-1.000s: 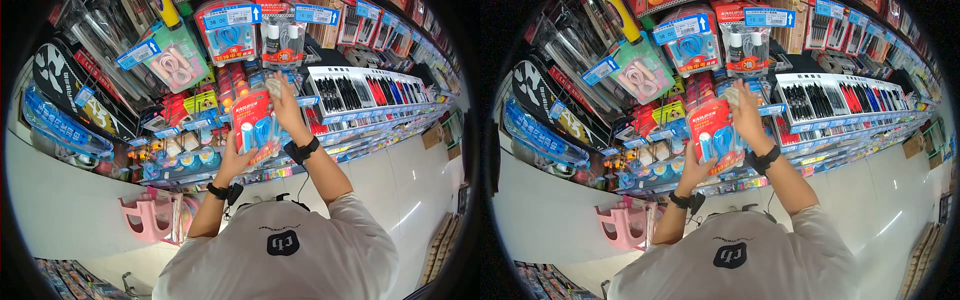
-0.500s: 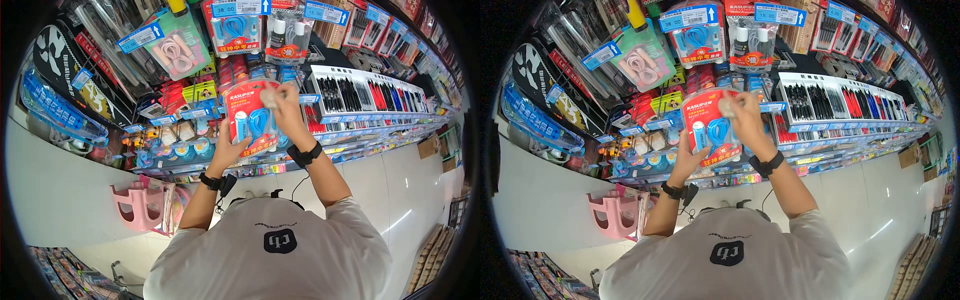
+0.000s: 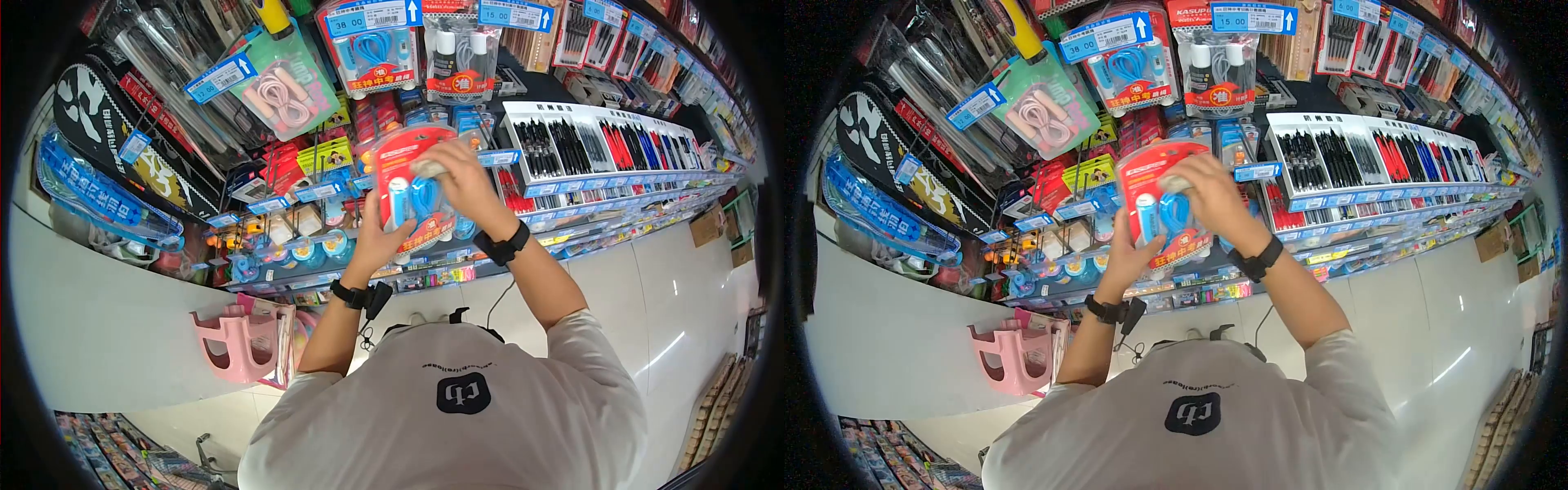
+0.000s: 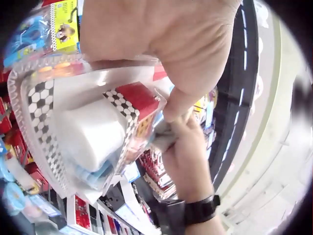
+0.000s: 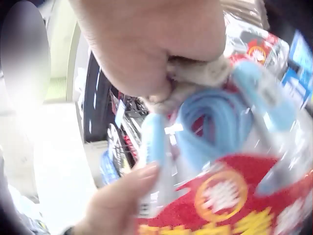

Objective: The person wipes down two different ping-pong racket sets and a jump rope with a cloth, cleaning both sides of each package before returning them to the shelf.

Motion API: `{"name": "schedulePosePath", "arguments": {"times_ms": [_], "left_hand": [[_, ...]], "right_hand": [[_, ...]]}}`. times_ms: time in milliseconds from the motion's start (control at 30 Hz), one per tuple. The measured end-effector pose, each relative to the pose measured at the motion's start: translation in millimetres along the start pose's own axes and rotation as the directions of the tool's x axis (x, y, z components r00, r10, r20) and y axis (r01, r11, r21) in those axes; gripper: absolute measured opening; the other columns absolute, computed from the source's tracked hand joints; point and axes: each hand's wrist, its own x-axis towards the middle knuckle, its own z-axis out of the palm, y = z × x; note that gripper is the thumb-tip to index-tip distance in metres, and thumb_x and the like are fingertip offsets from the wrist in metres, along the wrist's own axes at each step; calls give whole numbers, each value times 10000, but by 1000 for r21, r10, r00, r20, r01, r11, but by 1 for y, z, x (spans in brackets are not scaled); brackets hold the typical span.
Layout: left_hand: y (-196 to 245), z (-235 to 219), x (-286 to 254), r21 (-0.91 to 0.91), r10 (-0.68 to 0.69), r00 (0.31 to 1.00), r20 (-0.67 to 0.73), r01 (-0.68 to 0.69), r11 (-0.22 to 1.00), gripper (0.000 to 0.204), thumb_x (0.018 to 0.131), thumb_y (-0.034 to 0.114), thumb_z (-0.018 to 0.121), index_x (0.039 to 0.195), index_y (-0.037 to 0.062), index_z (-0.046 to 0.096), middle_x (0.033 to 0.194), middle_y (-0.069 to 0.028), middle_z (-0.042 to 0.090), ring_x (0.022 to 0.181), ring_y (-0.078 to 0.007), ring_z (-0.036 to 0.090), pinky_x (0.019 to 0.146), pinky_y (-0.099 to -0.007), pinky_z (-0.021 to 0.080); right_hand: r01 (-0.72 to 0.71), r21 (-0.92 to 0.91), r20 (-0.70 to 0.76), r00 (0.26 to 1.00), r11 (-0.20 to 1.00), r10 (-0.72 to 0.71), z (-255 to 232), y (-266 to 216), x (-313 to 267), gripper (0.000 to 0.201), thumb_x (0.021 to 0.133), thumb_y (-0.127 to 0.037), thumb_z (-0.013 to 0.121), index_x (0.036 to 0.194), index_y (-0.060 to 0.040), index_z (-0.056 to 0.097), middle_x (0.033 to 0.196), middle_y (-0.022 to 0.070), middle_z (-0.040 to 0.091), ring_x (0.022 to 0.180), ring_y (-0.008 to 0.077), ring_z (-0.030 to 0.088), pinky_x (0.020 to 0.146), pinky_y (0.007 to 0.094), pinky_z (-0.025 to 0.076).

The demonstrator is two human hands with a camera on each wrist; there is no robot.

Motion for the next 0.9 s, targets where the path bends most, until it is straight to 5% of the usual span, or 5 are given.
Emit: {"name": "schedulePosePath", "arguments": {"times_ms": [200,267,500,600,900], "left_hand": [[14,6,1,-112,-26,1000,-16,24,993,714,804,13,749,1390,34,341,1324,-108,489,1235,-193,494,1051,-349,401],[17,3,0,157,-54,996,67,43,987,705,803,17,750,1383,30,350,1324,-114,490,1234,-198,500,1050,-344,400],[4,1,-5,163,89,996,9,-89,983,684,799,3,742,1372,22,370,1311,-121,507,1225,-200,510,1042,-347,413],[7,-5,-6,-134,-63,992,-108,49,990,674,801,-12,736,1370,19,376,1304,-119,520,1230,-196,513,1034,-350,426],[2,-4,-4,-236,-83,992,-94,59,970,646,861,-36,673,1410,48,342,1358,-107,510,1232,-186,518,1021,-354,453]], "right_hand": [[-94,226,73,994,969,79,12,-22,5,374,763,74,552,1098,-47,665,1075,149,594,1061,342,552,927,430,452],[-182,355,125,981,917,146,15,-35,7,443,727,130,538,1118,-40,661,1095,127,584,1059,309,555,944,385,447],[93,64,211,972,994,-105,-5,-15,10,356,754,90,565,1054,-64,679,1074,114,619,1053,322,564,938,417,445],[10,-160,167,986,987,17,-16,12,6,354,759,99,555,1049,-64,676,1077,101,632,1072,332,560,955,421,434],[-452,408,-47,858,793,512,6,29,-26,215,933,-85,591,1131,-8,622,1033,160,681,971,316,644,875,363,484]]}}
